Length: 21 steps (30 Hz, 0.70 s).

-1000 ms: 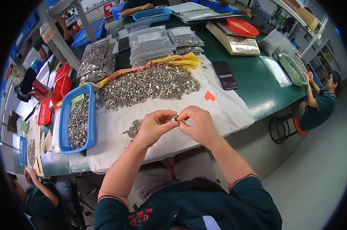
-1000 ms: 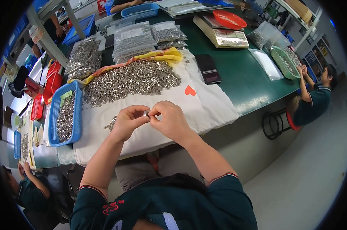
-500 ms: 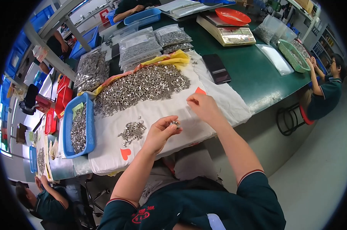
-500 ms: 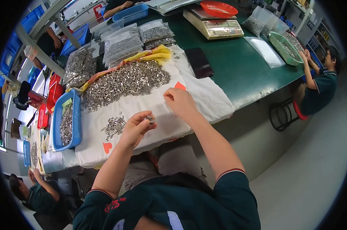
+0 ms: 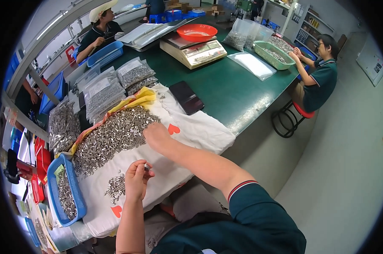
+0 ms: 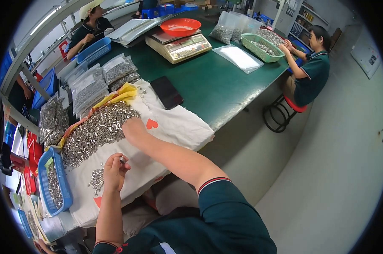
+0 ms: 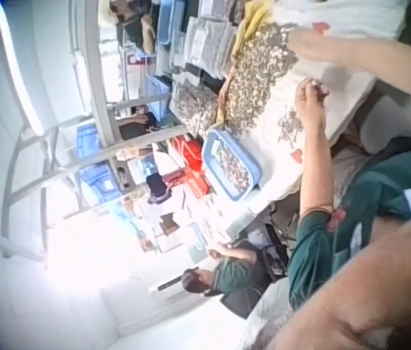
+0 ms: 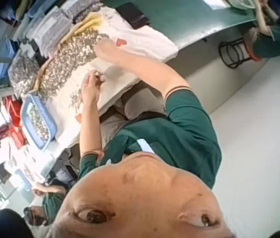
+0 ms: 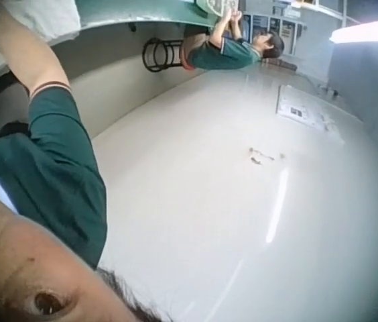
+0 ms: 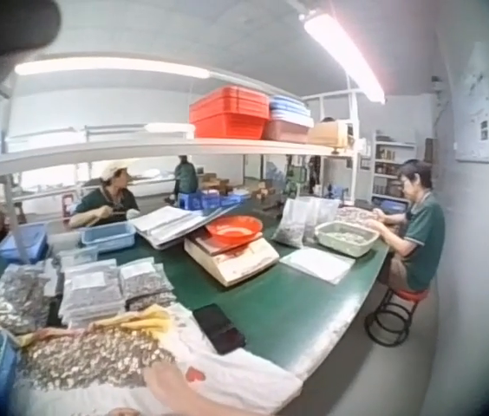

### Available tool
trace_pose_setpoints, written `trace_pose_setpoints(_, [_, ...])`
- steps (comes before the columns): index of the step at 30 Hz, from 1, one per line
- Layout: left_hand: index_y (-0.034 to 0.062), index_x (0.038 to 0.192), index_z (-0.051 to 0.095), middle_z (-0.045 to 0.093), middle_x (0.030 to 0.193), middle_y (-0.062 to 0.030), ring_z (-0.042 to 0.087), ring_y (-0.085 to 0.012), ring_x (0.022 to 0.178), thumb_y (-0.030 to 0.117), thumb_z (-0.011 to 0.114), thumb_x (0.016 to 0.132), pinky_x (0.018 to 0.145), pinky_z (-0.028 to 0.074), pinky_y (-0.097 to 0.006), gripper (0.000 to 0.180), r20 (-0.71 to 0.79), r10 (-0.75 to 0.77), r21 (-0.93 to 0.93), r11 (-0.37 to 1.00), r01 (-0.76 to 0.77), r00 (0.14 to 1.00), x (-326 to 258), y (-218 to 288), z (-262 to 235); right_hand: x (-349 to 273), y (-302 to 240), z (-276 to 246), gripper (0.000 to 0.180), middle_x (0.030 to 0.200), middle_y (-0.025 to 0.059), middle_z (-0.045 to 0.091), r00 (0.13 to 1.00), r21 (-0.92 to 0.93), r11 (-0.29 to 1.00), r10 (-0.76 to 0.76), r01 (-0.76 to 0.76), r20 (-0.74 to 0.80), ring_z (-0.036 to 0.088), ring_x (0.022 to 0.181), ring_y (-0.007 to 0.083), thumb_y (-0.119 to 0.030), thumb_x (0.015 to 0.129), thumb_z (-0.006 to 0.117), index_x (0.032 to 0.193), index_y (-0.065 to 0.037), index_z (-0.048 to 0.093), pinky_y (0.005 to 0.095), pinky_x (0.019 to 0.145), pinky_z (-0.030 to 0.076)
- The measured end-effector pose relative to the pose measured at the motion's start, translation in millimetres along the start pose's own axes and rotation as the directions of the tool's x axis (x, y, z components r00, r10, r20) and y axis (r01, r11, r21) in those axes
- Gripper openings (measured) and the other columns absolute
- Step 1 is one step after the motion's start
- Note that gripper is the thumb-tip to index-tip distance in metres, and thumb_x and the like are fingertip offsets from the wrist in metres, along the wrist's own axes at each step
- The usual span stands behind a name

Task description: Inspecting and sorting small metal hardware components at a manufacturing workbench.

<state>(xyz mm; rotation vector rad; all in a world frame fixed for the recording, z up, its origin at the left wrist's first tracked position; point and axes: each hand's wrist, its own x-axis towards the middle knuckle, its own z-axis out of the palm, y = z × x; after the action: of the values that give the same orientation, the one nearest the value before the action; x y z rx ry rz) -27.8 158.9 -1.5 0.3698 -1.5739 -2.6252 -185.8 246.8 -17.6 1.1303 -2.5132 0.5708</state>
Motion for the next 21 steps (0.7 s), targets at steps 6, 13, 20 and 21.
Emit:
trace_pose_setpoints(6, [0.0027, 0.111, 0.048, 0.057, 0.096, -0.0112, 0.058, -0.0156, 0.073, 0.008, 0.045, 0.089, 0.07, 0.049, -0.031, 0.023, -0.096, -0.045, 0.041, 0.998, 0.049, 0.994, 8, 11, 12, -10, -1, -12, 0.011, 0.07, 0.0116, 0.06, 1.0, 0.004, 1.0, -0.025, 0.025, 0.011, 0.059, 0.073, 0.025, -0.009, 0.071, 0.051, 0.072, -0.005, 0.061, 0.0355, 0.07, 0.046])
trace_pose_setpoints(13, [-0.0007, 0.114, 0.044, 0.057, 0.099, -0.0119, 0.058, -0.0168, 0.078, 0.012, 0.044, 0.09, 0.076, 0.048, -0.031, 0.028, -0.038, -0.088, 0.085, 0.992, 0.091, 0.995, 45, 14, 39, -41, 42, -59, 0.007, 0.072, 0.0064, 0.06, 0.961, 0.65, 0.721, 0.271, -0.24, 0.053, 0.056, 0.063, 0.0134, -0.007, 0.077, 0.054, 0.078, -0.001, 0.058, 0.0267, 0.057, 0.044])
trace_pose_setpoints(20, [-0.0014, 0.118, 0.043, 0.057, 0.098, -0.0115, 0.058, -0.0192, 0.085, 0.018, 0.038, 0.093, 0.08, 0.047, -0.032, 0.032, 0.111, -0.146, -0.161, 0.973, 0.163, 0.983, 74, 8, 65, -63, 56, -70, 0.01, 0.072, 0.0052, 0.061, 0.874, 0.782, 0.442, 0.41, -0.44, 0.26, 0.053, 0.063, 0.0101, -0.008, 0.077, 0.057, 0.084, -0.001, 0.057, 0.023, 0.059, 0.043])
trace_pose_setpoints(21, [-0.0017, 0.118, 0.042, 0.057, 0.098, -0.0115, 0.059, -0.0199, 0.087, 0.019, 0.037, 0.093, 0.081, 0.047, -0.032, 0.033, 0.123, -0.147, -0.186, 0.968, 0.169, 0.981, 76, 7, 65, -64, 58, -67, 0.01, 0.074, 0.0051, 0.061, 0.868, 0.774, 0.44, 0.411, -0.456, 0.279, 0.054, 0.063, 0.0104, -0.008, 0.078, 0.057, 0.084, 0.0, 0.057, 0.0233, 0.06, 0.043])
